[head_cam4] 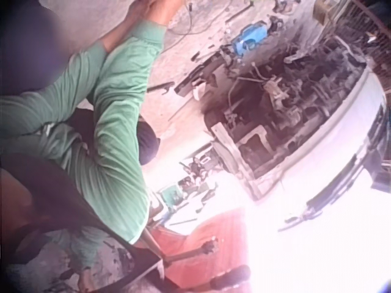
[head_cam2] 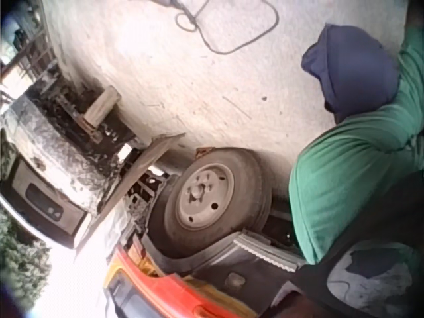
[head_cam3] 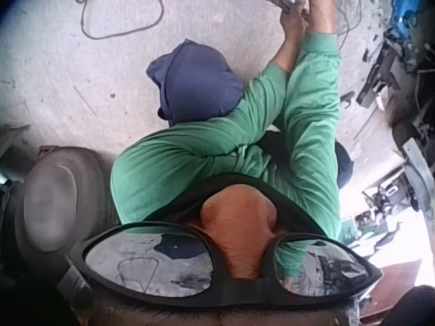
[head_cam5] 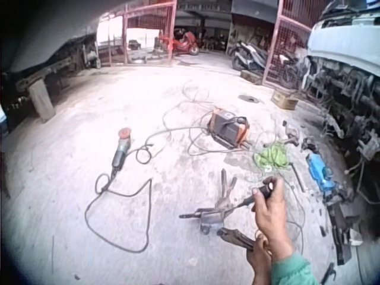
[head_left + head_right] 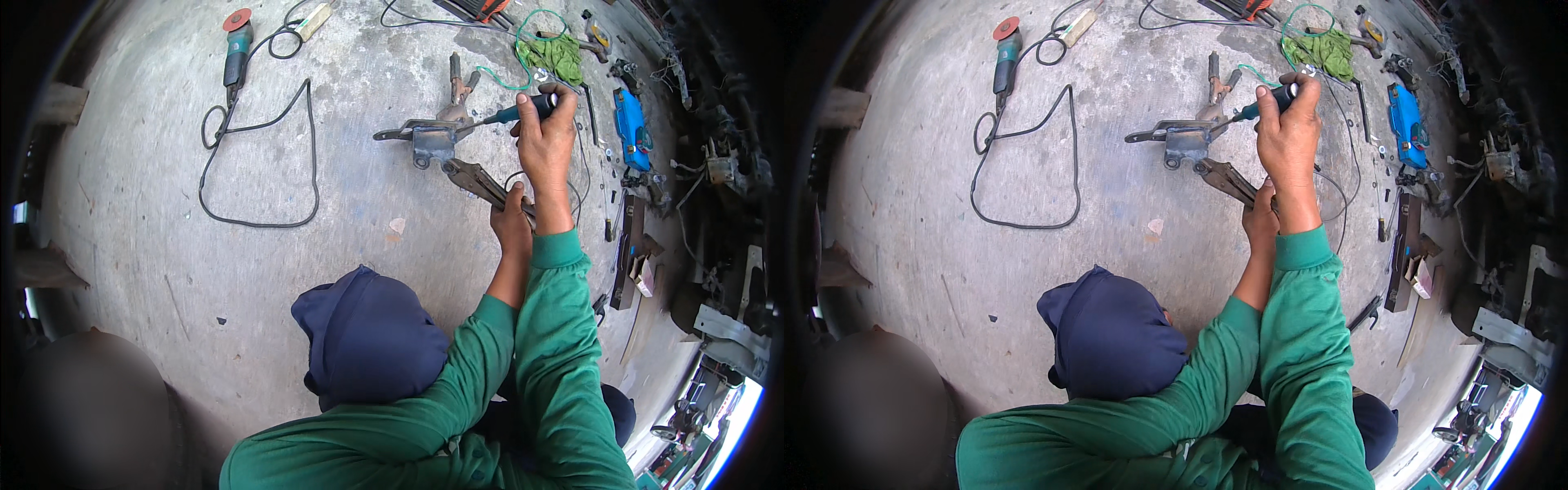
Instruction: The person sits on the floor and uses a screwdriver to scrape and clean a metal bracket held in a clamp. They repeatedly scrape different areas of the bracket, occasionally adjusting their grip and the tool.
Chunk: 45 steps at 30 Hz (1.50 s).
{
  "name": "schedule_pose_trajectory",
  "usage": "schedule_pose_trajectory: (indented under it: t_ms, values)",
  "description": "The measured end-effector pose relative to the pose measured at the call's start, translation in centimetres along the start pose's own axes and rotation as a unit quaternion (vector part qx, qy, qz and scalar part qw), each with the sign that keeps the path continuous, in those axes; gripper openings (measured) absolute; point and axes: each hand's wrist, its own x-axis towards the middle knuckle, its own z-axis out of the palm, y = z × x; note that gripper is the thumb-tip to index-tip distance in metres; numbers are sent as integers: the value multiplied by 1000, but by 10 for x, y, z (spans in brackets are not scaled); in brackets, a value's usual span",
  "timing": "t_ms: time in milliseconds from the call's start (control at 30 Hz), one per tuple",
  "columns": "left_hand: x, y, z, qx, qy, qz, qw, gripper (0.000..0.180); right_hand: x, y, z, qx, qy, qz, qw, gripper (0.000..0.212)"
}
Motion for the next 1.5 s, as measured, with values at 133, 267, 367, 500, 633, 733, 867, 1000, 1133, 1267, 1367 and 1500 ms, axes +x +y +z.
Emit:
schedule_pose_trajectory:
  t_ms: [133,267,367,500,633,733,867,1000,1133,1267,1367,1500]
  values:
    - [-21,8,8,-50,-3,-47,998,23,5,-25,-31,69,67,18,995,32]
    - [-14,-2,6,15,-18,3,1000,27,-7,-2,-17,15,5,55,998,35]
    - [2,0,2,22,-34,35,999,31,-13,3,4,60,-19,63,996,33]
    - [-19,4,3,-24,-34,-14,999,32,-12,-21,-26,88,60,34,994,30]
    - [-13,-5,3,24,-31,33,999,27,-15,9,-5,-2,25,0,1000,34]
    - [-7,-2,5,23,-21,31,999,27,-5,1,-1,-5,-20,38,999,32]
    - [-16,1,-2,-12,-21,1,1000,31,-5,-29,-23,33,49,57,997,31]
    - [7,-19,-8,64,-13,38,997,33,-6,8,14,-16,3,23,1000,37]
    - [-7,-13,-6,-6,-20,11,1000,32,5,-17,-13,13,29,27,999,29]
    - [-6,-19,-10,21,-10,15,1000,31,5,-18,-17,-23,60,5,998,31]
    - [24,-32,-27,52,-26,82,995,31,5,-4,12,-54,-16,-18,998,34]
    - [1,-30,-23,3,9,-4,1000,32,12,-21,-28,9,32,48,998,32]
